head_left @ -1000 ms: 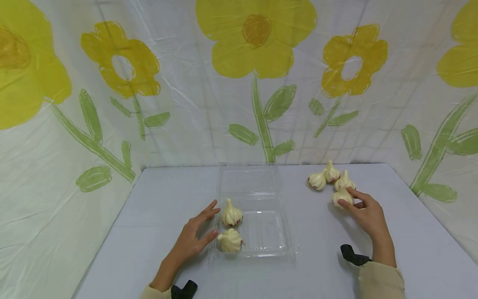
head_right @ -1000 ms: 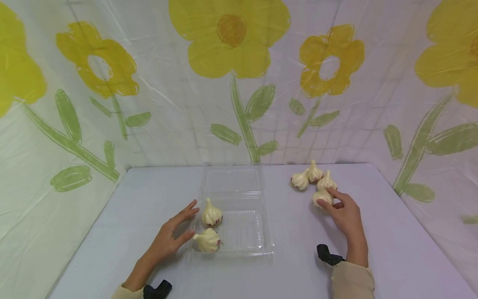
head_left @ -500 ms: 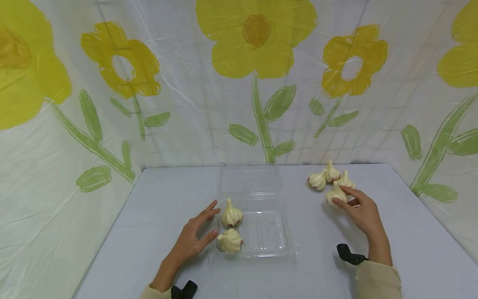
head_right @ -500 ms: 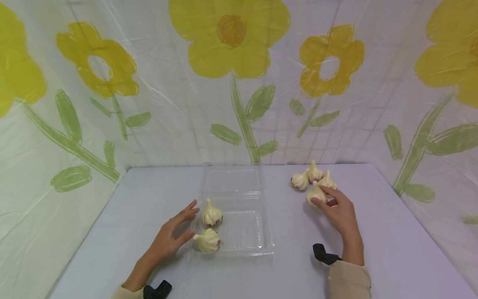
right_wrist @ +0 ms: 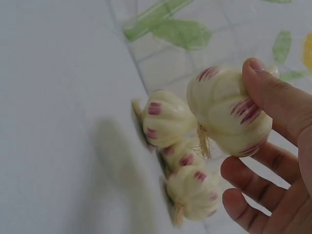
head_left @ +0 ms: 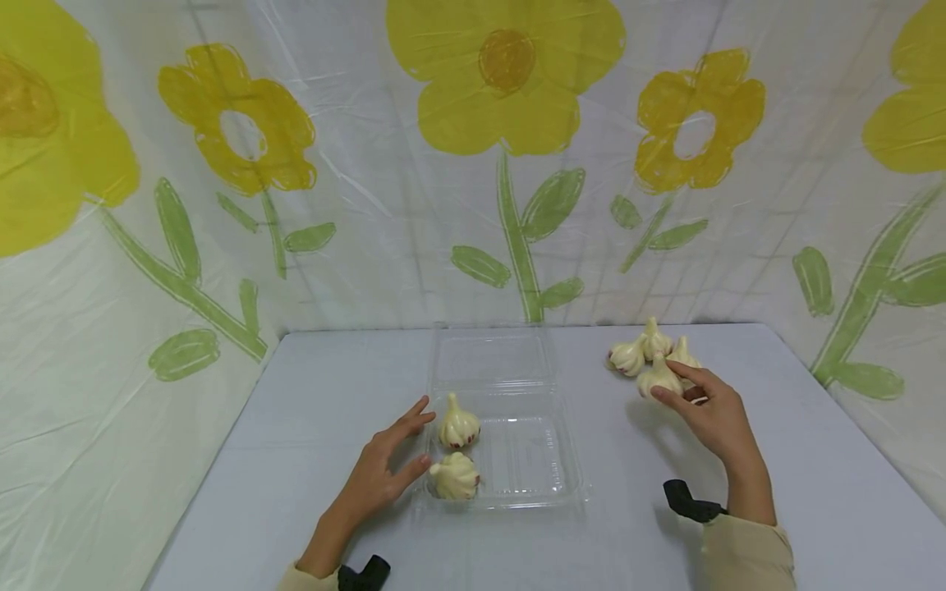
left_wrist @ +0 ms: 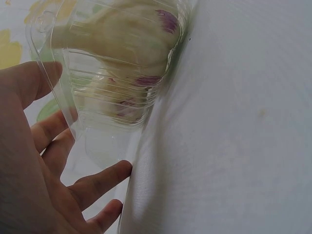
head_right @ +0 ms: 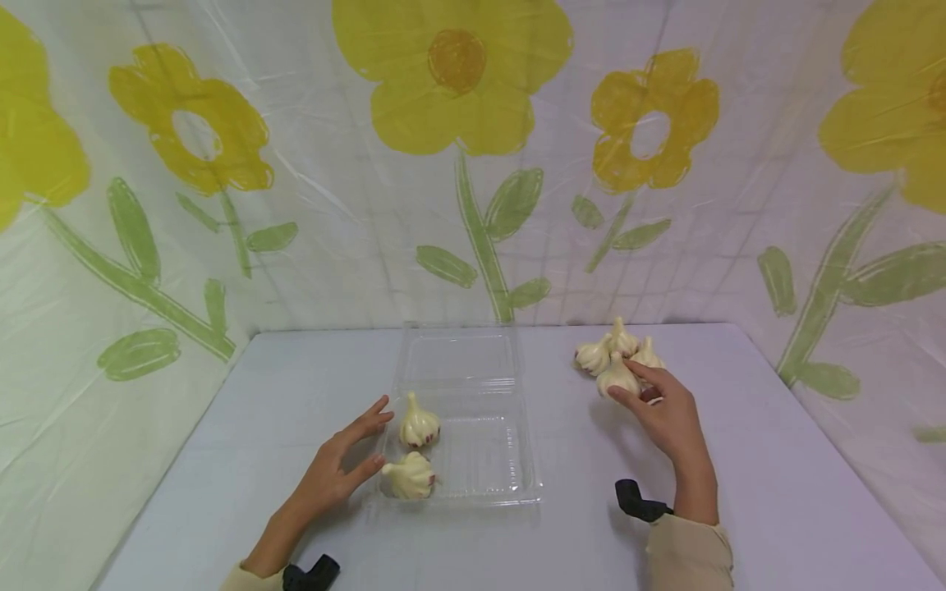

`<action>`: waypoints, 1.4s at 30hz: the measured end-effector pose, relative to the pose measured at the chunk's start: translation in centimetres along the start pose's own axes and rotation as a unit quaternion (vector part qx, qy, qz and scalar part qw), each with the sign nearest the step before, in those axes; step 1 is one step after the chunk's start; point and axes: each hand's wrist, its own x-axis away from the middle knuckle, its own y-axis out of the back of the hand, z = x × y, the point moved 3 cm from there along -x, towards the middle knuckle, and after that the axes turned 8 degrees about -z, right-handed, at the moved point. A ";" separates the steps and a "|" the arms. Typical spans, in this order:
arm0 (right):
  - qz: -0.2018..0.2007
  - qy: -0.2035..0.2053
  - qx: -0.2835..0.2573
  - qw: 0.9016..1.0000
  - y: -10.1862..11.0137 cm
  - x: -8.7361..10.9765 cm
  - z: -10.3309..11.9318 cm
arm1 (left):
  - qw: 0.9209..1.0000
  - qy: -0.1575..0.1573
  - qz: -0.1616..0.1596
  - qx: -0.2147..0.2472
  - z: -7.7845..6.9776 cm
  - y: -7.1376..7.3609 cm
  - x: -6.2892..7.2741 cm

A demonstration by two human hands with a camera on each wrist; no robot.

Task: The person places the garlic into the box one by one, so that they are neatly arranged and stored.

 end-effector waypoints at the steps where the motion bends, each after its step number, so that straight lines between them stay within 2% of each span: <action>1: 0.000 0.004 -0.003 1.000 0.0 0.0 0.2 | 1.000 0.001 0.000 0.000 0.0 0.0 0.0; 17: 0.029 0.068 -0.029 0.997 -1.2 0.3 4.4 | 1.000 0.005 0.003 0.003 -0.4 0.1 0.1; 26: 0.023 0.118 -0.056 0.991 -2.6 0.6 6.4 | 1.000 0.001 0.001 0.003 -0.3 0.0 0.0; 35: 0.069 0.130 -0.104 0.984 -4.2 1.2 8.7 | 1.000 -0.003 0.001 0.002 -0.4 0.0 -0.1; 42: 0.113 0.133 -0.130 0.976 -6.2 2.0 10.7 | 1.000 -0.003 -0.001 0.009 -0.6 0.3 -0.1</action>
